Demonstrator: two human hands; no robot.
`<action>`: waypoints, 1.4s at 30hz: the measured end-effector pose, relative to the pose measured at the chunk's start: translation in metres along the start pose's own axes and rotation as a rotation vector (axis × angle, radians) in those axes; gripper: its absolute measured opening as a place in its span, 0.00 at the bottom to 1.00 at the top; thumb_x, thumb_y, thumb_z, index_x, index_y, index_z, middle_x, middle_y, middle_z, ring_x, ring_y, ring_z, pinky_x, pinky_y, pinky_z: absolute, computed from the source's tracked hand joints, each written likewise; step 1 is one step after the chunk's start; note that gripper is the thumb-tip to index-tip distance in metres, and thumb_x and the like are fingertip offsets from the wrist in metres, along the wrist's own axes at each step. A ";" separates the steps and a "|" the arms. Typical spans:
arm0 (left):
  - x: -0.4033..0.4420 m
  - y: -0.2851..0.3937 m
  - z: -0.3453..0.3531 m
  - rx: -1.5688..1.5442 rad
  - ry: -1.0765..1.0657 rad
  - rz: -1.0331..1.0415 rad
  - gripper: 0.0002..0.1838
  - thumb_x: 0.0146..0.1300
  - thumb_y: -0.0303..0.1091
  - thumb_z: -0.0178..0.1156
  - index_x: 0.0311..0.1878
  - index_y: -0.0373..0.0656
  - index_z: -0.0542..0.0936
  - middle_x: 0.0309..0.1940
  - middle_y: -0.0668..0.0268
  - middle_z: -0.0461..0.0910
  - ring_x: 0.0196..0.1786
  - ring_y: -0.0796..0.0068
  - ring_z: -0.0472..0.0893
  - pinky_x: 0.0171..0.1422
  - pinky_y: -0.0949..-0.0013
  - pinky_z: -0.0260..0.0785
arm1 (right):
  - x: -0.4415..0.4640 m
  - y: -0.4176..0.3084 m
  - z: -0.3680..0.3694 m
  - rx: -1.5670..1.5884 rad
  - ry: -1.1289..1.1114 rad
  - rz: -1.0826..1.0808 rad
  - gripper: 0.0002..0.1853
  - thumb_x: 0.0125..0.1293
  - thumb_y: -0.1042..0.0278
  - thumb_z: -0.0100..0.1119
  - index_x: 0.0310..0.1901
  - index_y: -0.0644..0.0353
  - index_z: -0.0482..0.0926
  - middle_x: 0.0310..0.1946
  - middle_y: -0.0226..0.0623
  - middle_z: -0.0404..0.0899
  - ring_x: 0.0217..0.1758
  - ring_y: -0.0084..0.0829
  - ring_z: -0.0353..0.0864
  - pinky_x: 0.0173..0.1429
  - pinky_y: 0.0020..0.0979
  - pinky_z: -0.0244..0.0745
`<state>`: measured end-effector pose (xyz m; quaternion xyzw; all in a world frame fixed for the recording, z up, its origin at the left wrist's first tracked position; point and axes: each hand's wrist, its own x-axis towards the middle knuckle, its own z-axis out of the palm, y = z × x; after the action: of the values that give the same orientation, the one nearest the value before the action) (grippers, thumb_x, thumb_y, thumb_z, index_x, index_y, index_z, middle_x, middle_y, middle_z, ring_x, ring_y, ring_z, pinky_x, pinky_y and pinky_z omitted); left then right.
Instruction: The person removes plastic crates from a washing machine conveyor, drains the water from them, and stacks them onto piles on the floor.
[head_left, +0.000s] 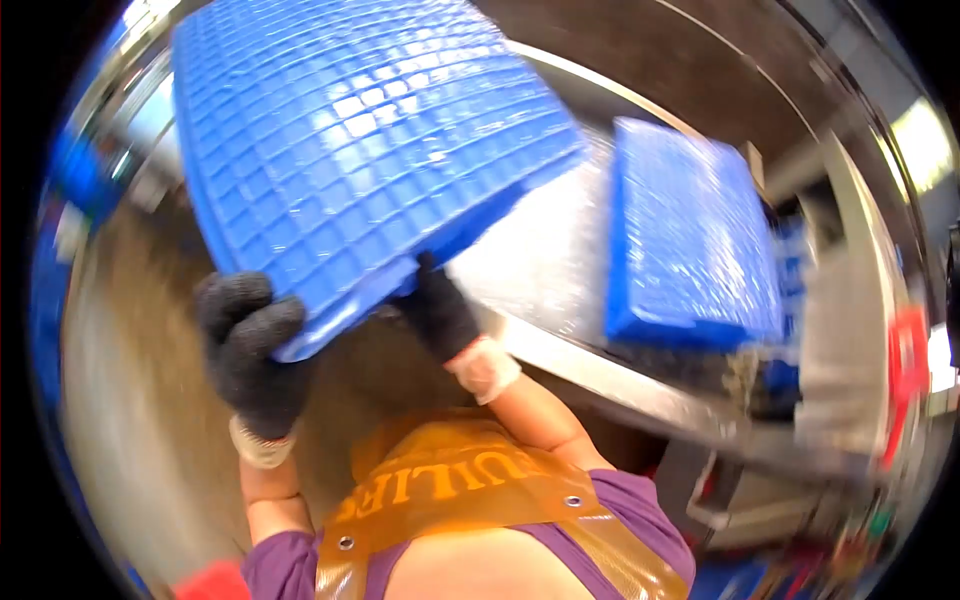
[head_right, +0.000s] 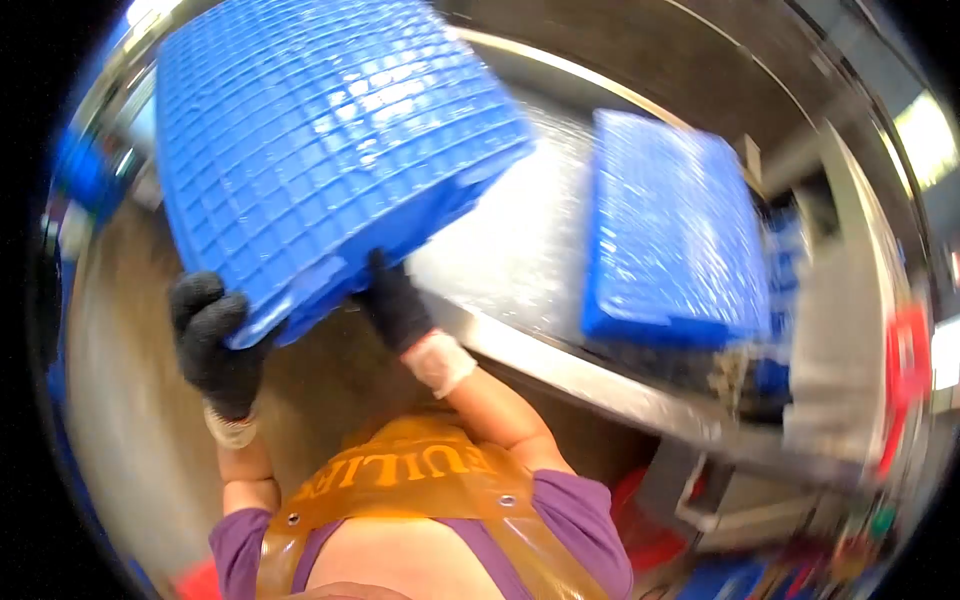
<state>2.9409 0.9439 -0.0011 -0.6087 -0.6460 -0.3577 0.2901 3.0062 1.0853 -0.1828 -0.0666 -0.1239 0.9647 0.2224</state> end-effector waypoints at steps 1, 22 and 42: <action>-0.025 0.001 -0.012 0.027 0.049 -0.093 0.25 0.26 0.25 0.75 0.33 0.45 0.74 0.37 0.62 0.71 0.42 0.61 0.71 0.49 0.61 0.65 | -0.001 0.007 0.008 0.069 0.023 0.050 0.34 0.61 0.49 0.53 0.64 0.55 0.54 0.60 0.41 0.62 0.60 0.39 0.64 0.62 0.44 0.64; -0.582 0.160 -0.240 0.371 0.398 -2.039 0.19 0.47 0.28 0.65 0.44 0.40 0.75 0.39 0.63 0.74 0.40 0.71 0.75 0.47 0.68 0.69 | 0.028 0.537 -0.050 -2.309 -1.254 0.103 0.34 0.39 0.53 0.69 0.51 0.53 0.72 0.47 0.43 0.75 0.49 0.44 0.75 0.52 0.42 0.70; -0.127 0.004 0.106 -0.623 -0.427 -0.343 0.33 0.45 0.29 0.65 0.58 0.39 0.66 0.52 0.55 0.70 0.54 0.63 0.72 0.55 0.66 0.68 | -0.209 -0.042 -0.030 -1.544 0.472 -0.631 0.14 0.59 0.66 0.57 0.45 0.61 0.72 0.32 0.40 0.76 0.35 0.32 0.75 0.43 0.30 0.72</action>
<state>2.9628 0.9567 -0.1650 -0.6113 -0.6448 -0.4449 -0.1124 3.2161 1.0350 -0.1849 -0.3599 -0.7075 0.4650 0.3920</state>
